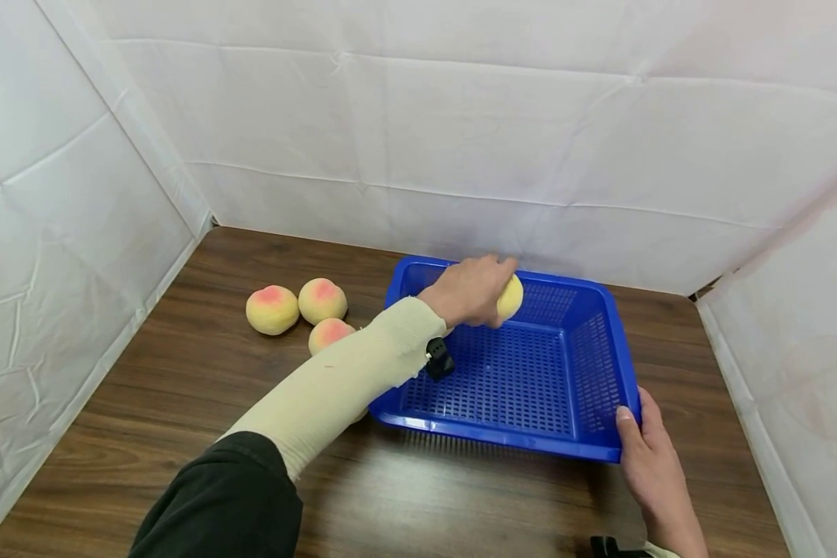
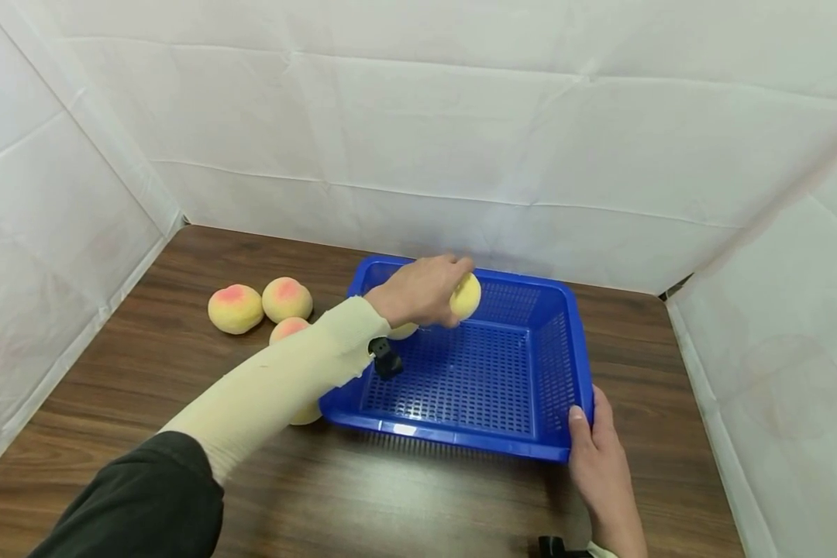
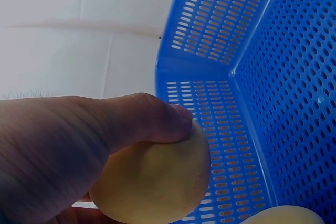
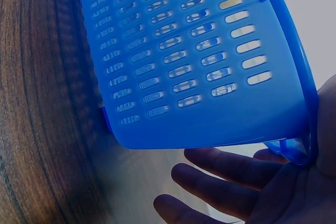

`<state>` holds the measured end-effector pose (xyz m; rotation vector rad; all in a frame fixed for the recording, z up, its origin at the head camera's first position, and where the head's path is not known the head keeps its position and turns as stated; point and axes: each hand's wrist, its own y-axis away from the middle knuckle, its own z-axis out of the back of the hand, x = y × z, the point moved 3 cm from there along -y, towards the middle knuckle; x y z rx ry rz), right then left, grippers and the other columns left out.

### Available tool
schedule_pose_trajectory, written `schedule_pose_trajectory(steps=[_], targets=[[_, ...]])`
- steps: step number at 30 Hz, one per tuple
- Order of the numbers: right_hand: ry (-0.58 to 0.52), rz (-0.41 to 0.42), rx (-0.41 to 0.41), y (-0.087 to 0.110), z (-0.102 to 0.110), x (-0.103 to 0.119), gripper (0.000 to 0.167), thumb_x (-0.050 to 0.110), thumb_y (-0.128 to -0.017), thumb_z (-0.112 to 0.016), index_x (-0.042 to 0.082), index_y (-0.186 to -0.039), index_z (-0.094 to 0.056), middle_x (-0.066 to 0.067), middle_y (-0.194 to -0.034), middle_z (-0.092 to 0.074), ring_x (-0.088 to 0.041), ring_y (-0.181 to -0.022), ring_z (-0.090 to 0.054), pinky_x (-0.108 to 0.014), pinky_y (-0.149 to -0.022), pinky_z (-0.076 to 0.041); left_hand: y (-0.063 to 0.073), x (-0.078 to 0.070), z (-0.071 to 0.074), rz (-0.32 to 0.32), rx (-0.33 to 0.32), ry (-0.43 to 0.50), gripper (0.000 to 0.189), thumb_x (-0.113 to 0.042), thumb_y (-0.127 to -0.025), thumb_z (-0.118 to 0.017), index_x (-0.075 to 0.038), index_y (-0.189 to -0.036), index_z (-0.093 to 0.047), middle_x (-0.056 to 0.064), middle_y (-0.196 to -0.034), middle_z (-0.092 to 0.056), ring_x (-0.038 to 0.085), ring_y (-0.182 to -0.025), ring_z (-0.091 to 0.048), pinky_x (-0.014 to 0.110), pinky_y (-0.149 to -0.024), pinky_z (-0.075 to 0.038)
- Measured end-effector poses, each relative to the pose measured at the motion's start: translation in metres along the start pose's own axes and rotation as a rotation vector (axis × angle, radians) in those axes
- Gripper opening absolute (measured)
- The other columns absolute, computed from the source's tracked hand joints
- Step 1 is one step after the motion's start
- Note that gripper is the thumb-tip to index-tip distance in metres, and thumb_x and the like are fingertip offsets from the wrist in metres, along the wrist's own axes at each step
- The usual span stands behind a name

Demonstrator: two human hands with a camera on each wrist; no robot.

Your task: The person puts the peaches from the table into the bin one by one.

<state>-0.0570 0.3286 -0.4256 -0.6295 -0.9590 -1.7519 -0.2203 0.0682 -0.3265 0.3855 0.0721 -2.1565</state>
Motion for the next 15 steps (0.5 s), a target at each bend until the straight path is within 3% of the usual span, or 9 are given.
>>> schedule_pose_trajectory(steps=[15], targets=[[-0.005, 0.000, -0.011, 0.002, 0.000, -0.001, 0.062, 0.037, -0.114, -0.022, 0.018, -0.169, -0.001, -0.031, -0.168, -0.025, -0.052, -0.152, -0.029, -0.074, -0.118, -0.024, -0.004, 0.005, -0.011, 0.022, 0.032, -0.016, 0.066, -0.028, -0.088, -0.084, -0.013, -0.142, -0.050, 0.005, -0.128, -0.064, 0.020, -0.105, -0.065, 0.035, -0.090, -0.058]])
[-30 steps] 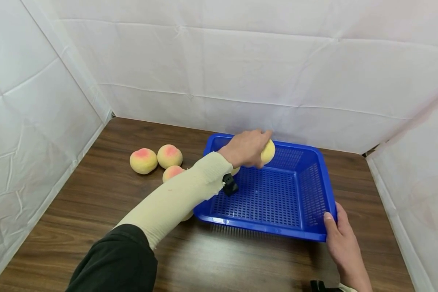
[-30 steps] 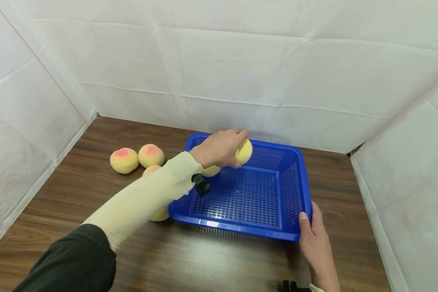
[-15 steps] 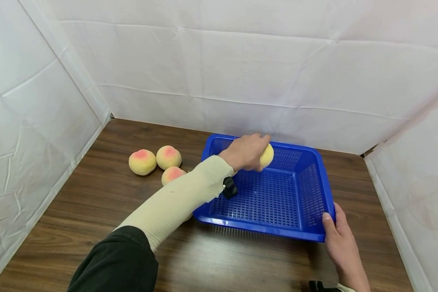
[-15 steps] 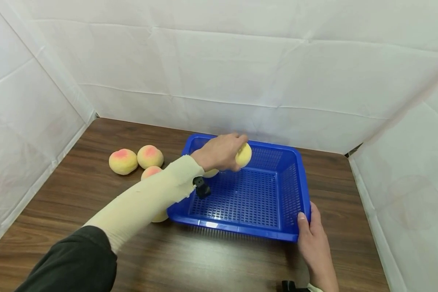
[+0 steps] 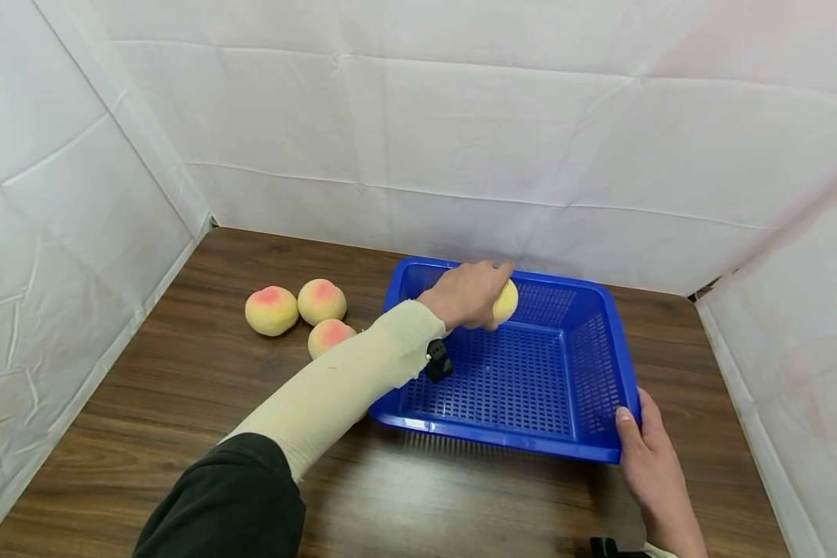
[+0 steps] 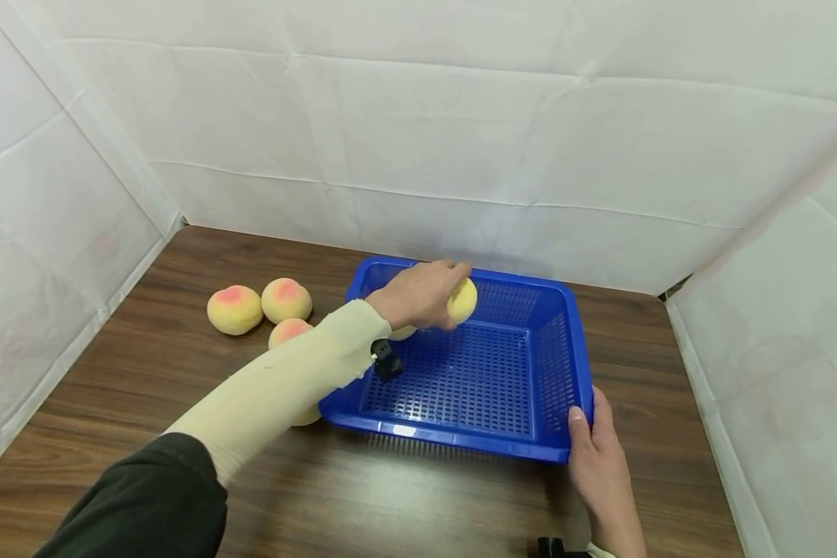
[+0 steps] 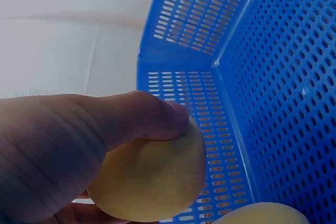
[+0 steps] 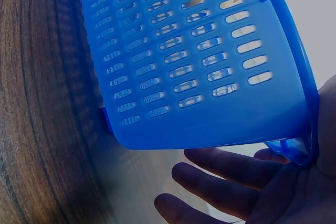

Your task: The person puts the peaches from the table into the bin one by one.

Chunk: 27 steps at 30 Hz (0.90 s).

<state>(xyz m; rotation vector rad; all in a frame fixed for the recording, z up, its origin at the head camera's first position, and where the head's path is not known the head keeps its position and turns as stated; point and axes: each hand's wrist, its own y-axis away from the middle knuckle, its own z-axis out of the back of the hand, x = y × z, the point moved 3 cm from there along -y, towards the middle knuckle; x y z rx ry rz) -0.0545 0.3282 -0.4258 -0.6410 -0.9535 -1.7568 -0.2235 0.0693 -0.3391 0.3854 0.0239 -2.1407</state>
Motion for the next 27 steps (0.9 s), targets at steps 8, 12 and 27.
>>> schedule_pose_trajectory(steps=[8, 12, 27], targets=[[0.001, 0.008, -0.009, 0.001, 0.000, -0.001, 0.062, 0.037, -0.114, -0.023, 0.017, -0.169, -0.003, -0.032, -0.166, -0.027, -0.051, -0.150, -0.032, -0.073, -0.117, -0.026, -0.003, 0.002, -0.006, 0.018, 0.020, -0.008, 0.071, -0.030, -0.088, -0.084, -0.014, -0.147, -0.048, 0.007, -0.131, -0.063, 0.022, -0.107, -0.065, 0.036, -0.088, -0.058], [-0.002, 0.024, 0.001, 0.001, 0.000, 0.000, 0.062, 0.037, -0.114, -0.022, 0.016, -0.169, -0.002, -0.032, -0.166, -0.026, -0.051, -0.150, -0.032, -0.074, -0.116, -0.026, -0.006, 0.003, -0.010, 0.030, 0.024, -0.010, 0.071, -0.032, -0.086, -0.085, -0.014, -0.145, -0.050, 0.006, -0.129, -0.064, 0.022, -0.105, -0.065, 0.037, -0.086, -0.058], [-0.003, 0.036, 0.014, 0.001, 0.000, 0.000, 0.063, 0.038, -0.114, -0.022, 0.015, -0.169, -0.002, -0.032, -0.167, -0.025, -0.051, -0.149, -0.032, -0.074, -0.115, -0.028, -0.012, 0.006, -0.023, 0.014, 0.077, -0.041, 0.069, -0.034, -0.088, -0.084, -0.015, -0.145, -0.050, 0.005, -0.130, -0.065, 0.021, -0.107, -0.068, 0.036, -0.087, -0.059]])
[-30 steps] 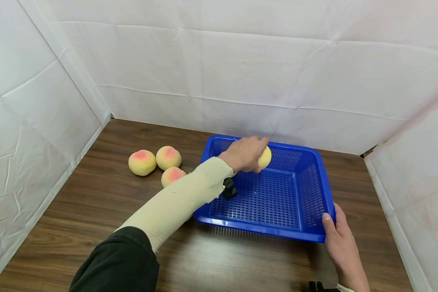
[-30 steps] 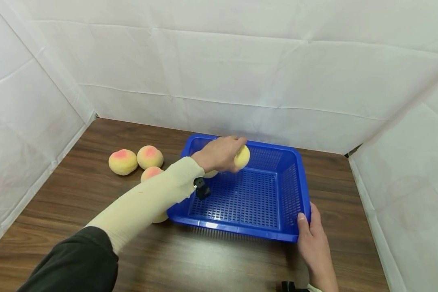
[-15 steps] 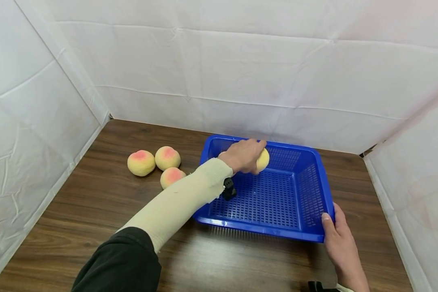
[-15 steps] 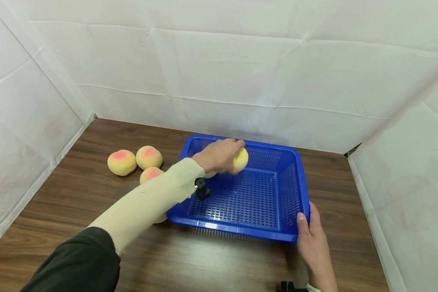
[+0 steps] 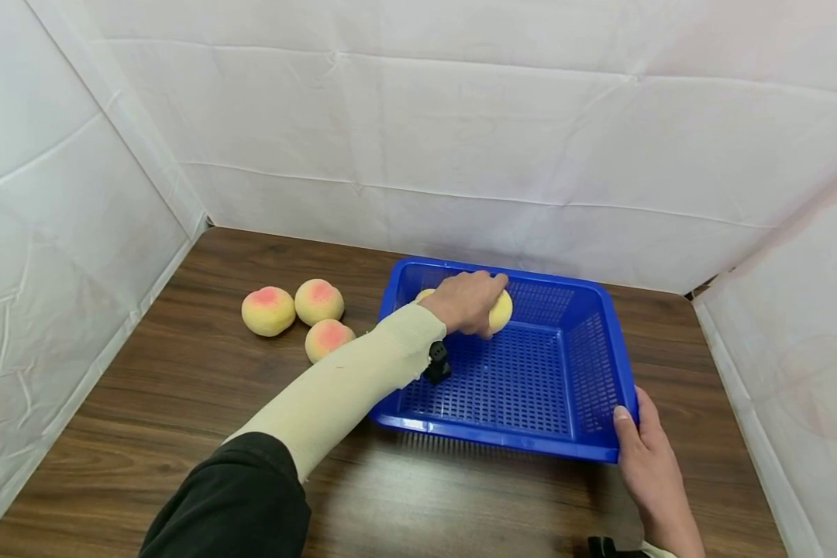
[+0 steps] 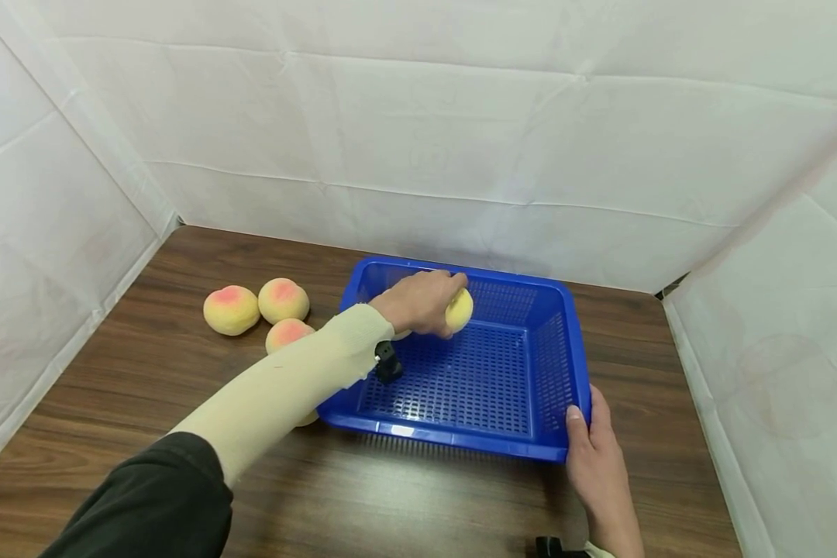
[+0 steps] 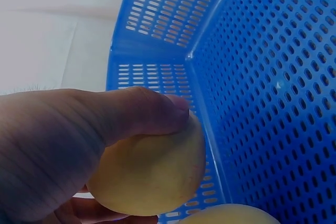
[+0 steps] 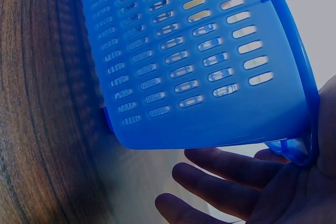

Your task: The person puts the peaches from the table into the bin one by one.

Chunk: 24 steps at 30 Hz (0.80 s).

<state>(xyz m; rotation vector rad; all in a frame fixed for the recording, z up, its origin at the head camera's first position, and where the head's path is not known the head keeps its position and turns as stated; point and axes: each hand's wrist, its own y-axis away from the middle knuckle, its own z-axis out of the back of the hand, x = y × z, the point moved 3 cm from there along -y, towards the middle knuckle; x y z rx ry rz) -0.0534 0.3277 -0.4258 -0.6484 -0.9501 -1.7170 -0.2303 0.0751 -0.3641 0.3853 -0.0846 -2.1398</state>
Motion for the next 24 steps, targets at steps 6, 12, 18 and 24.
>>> schedule_pose_trajectory(steps=[6, 12, 18, 24], targets=[[0.003, -0.016, 0.007, 0.000, -0.001, 0.001, 0.063, 0.038, -0.114, -0.021, 0.016, -0.169, 0.000, -0.030, -0.168, -0.023, -0.051, -0.151, -0.031, -0.075, -0.117, -0.026, -0.001, 0.000, -0.002, -0.006, 0.008, -0.009, 0.064, -0.032, -0.089, -0.083, -0.014, -0.142, -0.052, 0.005, -0.127, -0.066, 0.020, -0.103, -0.068, 0.036, -0.085, -0.059], [0.000, -0.023, 0.006, 0.000, -0.001, 0.002, 0.063, 0.038, -0.114, -0.021, 0.015, -0.169, 0.001, -0.030, -0.169, -0.022, -0.050, -0.151, -0.030, -0.074, -0.118, -0.026, -0.002, -0.001, -0.004, -0.006, 0.018, -0.010, 0.061, -0.031, -0.090, -0.083, -0.015, -0.140, -0.052, 0.005, -0.123, -0.066, 0.019, -0.099, -0.067, 0.036, -0.083, -0.059], [0.001, -0.026, 0.001, 0.000, 0.000, 0.004, 0.063, 0.037, -0.114, -0.021, 0.015, -0.169, 0.000, -0.031, -0.168, -0.023, -0.050, -0.151, -0.030, -0.074, -0.118, -0.025, -0.005, -0.001, -0.008, 0.003, 0.023, -0.014, 0.066, -0.031, -0.089, -0.084, -0.015, -0.143, -0.050, 0.005, -0.127, -0.065, 0.021, -0.107, -0.067, 0.038, -0.086, -0.059], [0.004, -0.031, 0.005, 0.000, 0.000, 0.003, 0.063, 0.038, -0.114, -0.021, 0.017, -0.169, 0.001, -0.030, -0.169, -0.022, -0.052, -0.152, -0.029, -0.075, -0.118, -0.025, -0.008, 0.000, -0.015, 0.009, 0.044, -0.013, 0.072, -0.033, -0.088, -0.084, -0.015, -0.148, -0.048, 0.006, -0.132, -0.063, 0.023, -0.119, -0.063, 0.039, -0.093, -0.058]])
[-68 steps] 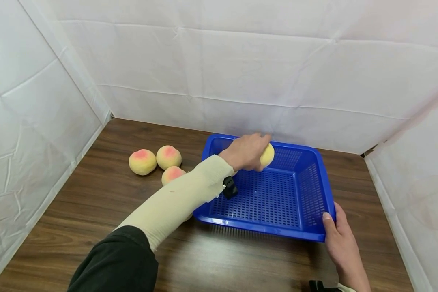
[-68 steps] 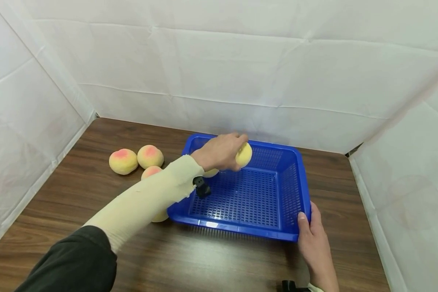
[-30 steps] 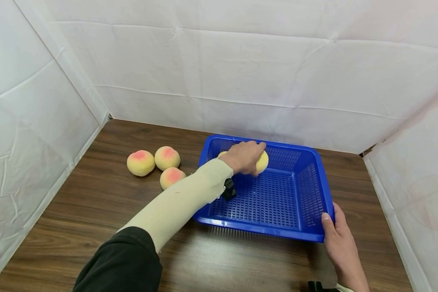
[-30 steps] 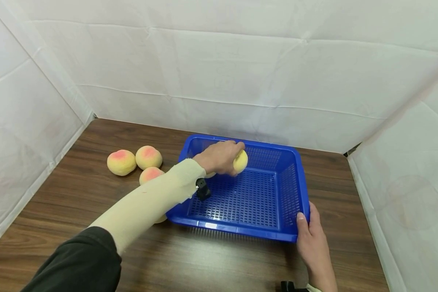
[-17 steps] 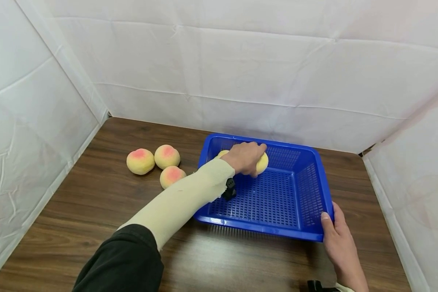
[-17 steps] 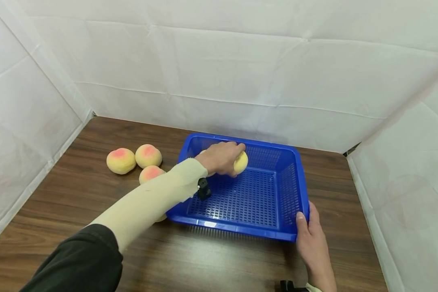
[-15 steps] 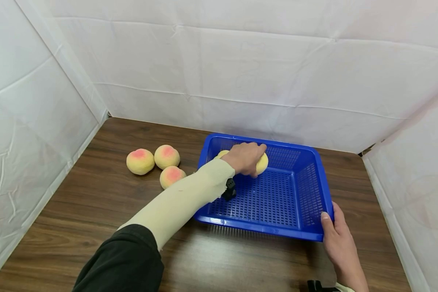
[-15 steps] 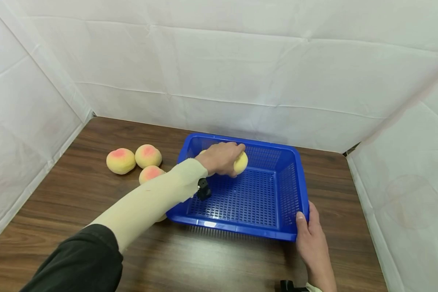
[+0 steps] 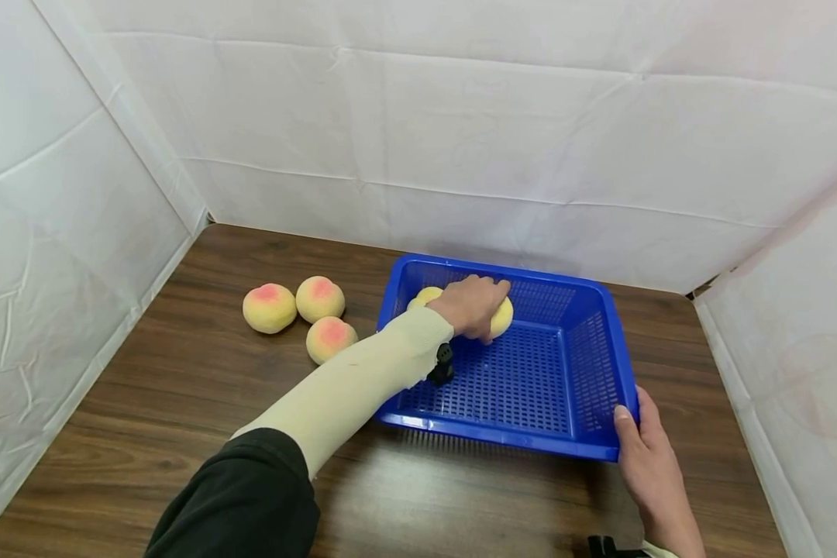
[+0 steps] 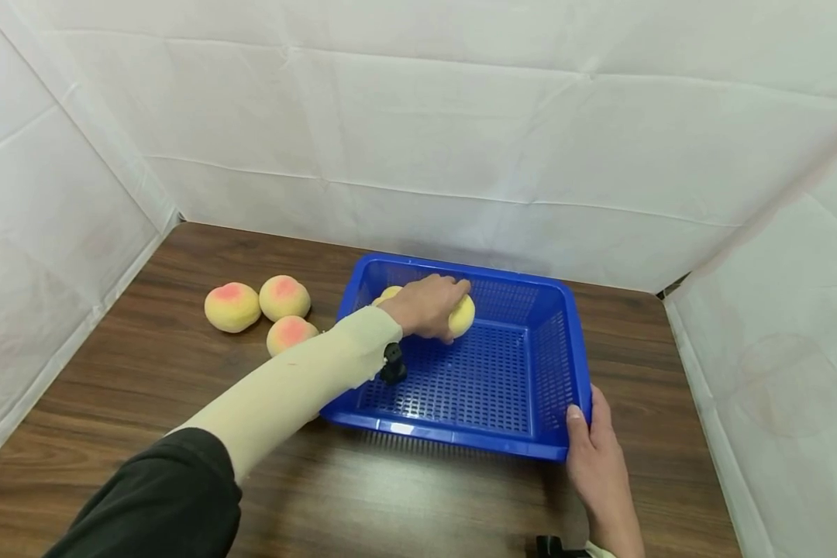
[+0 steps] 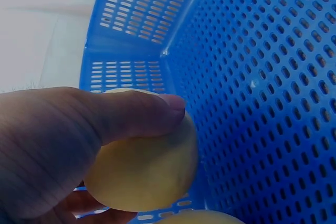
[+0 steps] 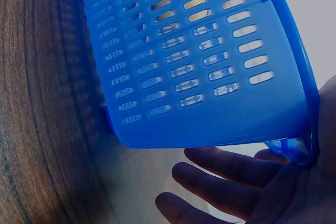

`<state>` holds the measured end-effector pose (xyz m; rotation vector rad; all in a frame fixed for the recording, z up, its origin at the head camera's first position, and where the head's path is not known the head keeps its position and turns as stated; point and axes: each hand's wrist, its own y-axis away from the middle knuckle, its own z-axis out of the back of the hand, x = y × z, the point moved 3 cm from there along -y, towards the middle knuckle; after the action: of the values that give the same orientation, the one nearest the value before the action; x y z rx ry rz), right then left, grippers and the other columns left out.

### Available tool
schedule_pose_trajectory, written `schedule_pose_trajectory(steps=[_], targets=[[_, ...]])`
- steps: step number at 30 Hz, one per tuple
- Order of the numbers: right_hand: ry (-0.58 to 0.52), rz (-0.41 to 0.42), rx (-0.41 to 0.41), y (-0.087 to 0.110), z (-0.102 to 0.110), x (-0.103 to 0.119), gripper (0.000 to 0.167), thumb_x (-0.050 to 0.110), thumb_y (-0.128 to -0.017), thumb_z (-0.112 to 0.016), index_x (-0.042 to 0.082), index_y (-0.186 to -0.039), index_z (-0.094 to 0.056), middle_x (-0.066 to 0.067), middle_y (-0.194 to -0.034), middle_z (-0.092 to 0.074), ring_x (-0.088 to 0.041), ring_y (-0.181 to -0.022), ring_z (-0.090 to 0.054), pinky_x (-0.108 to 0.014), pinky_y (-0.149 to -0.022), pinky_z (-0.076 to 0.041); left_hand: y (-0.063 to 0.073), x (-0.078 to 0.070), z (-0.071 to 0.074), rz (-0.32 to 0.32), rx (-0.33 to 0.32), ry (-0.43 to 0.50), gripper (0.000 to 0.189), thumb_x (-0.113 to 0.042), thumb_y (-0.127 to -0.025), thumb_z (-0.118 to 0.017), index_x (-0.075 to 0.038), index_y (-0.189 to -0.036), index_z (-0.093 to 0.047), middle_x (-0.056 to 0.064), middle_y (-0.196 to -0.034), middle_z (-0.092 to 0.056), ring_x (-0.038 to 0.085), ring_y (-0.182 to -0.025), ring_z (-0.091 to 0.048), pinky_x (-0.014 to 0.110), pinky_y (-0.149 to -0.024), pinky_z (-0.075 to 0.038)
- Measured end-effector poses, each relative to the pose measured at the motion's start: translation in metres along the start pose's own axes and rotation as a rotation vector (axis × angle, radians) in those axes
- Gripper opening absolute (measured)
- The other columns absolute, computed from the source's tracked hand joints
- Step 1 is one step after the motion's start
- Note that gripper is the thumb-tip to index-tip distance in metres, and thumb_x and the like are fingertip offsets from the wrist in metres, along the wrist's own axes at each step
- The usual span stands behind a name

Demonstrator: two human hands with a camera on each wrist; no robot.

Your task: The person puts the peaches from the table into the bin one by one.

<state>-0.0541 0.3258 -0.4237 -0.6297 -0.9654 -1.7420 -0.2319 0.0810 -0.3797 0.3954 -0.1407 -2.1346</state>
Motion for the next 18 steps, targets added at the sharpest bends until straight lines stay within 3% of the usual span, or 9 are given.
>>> schedule_pose_trajectory(steps=[7, 13, 18], targets=[[0.003, 0.005, -0.009, 0.000, -0.001, 0.000, 0.063, 0.039, -0.114, -0.022, 0.017, -0.169, 0.000, -0.030, -0.169, -0.022, -0.052, -0.152, -0.028, -0.075, -0.118, -0.025, -0.003, 0.001, -0.006, -0.011, 0.016, -0.004, 0.074, -0.032, -0.088, -0.084, -0.015, -0.150, -0.047, 0.007, -0.135, -0.062, 0.024, -0.123, -0.061, 0.040, -0.099, -0.055], [0.002, 0.028, -0.016, 0.000, -0.001, -0.001, 0.063, 0.037, -0.114, -0.022, 0.015, -0.169, -0.002, -0.031, -0.167, -0.024, -0.052, -0.150, -0.031, -0.075, -0.116, -0.027, -0.003, 0.001, -0.011, -0.017, 0.033, -0.022, 0.076, -0.030, -0.089, -0.083, -0.016, -0.153, -0.046, 0.010, -0.148, -0.053, 0.027, -0.133, -0.056, 0.042, -0.106, -0.053], [0.009, 0.035, -0.024, 0.000, -0.001, -0.002, 0.063, 0.037, -0.114, -0.022, 0.015, -0.169, -0.003, -0.032, -0.166, -0.026, -0.052, -0.149, -0.033, -0.075, -0.115, -0.027, -0.004, 0.002, -0.015, -0.023, 0.017, -0.026, 0.076, -0.031, -0.088, -0.084, -0.016, -0.154, -0.048, 0.009, -0.150, -0.052, 0.027, -0.133, -0.055, 0.041, -0.108, -0.052]])
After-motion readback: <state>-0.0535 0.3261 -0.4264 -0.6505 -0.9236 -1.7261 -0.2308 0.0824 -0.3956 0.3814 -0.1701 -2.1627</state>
